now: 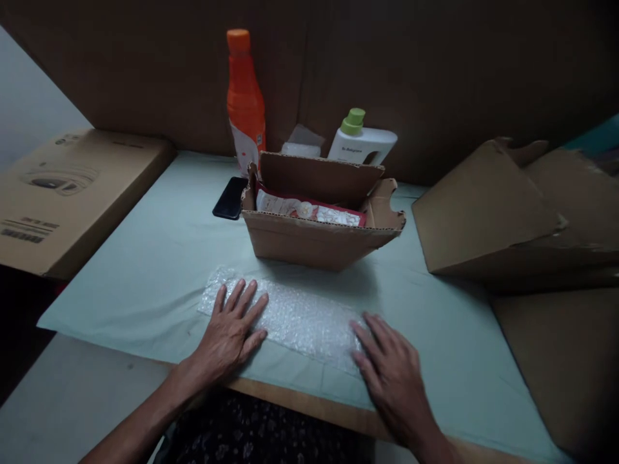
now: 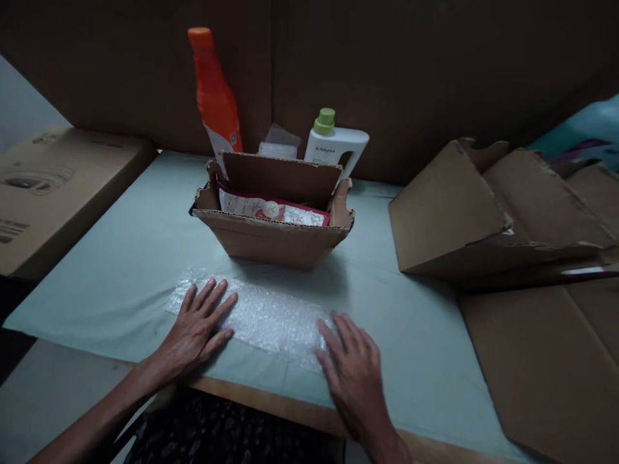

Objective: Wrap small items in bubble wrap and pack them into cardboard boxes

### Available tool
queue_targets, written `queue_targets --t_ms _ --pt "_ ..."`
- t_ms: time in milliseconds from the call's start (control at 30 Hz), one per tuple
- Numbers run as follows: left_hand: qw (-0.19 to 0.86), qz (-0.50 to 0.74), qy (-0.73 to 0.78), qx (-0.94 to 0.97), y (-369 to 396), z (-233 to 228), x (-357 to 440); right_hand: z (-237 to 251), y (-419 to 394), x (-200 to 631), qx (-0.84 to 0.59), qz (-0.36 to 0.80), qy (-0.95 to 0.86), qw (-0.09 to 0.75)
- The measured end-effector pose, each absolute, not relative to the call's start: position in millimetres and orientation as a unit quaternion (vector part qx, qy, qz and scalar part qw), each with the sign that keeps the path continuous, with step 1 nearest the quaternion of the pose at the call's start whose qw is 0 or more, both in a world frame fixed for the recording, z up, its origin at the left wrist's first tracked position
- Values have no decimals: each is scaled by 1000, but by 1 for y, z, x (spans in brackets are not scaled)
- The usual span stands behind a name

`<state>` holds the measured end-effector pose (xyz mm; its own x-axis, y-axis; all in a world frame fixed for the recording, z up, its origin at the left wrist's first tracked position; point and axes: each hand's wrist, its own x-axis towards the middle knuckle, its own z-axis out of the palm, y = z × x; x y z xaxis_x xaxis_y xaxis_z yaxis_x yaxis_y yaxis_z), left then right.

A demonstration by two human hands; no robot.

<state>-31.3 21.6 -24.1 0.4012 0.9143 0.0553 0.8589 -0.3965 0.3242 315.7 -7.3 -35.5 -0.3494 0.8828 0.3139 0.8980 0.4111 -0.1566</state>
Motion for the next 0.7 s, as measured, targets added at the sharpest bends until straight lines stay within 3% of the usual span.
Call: queue_targets --t_ms 133,300,533,700 --pt "81 181 596 778 25 -16 -53 -26 -14 351 -645 -28 -733 215" --pt "31 177 721 669 40 -23 -75 -29 14 309 -654 -1 -728 208" --pt "32 239 672 700 27 -26 -52 -20 25 288 -543 94 -784 287" --pt "14 193 676 711 39 -5 -56 -1 55 310 -582 16 -773 250"
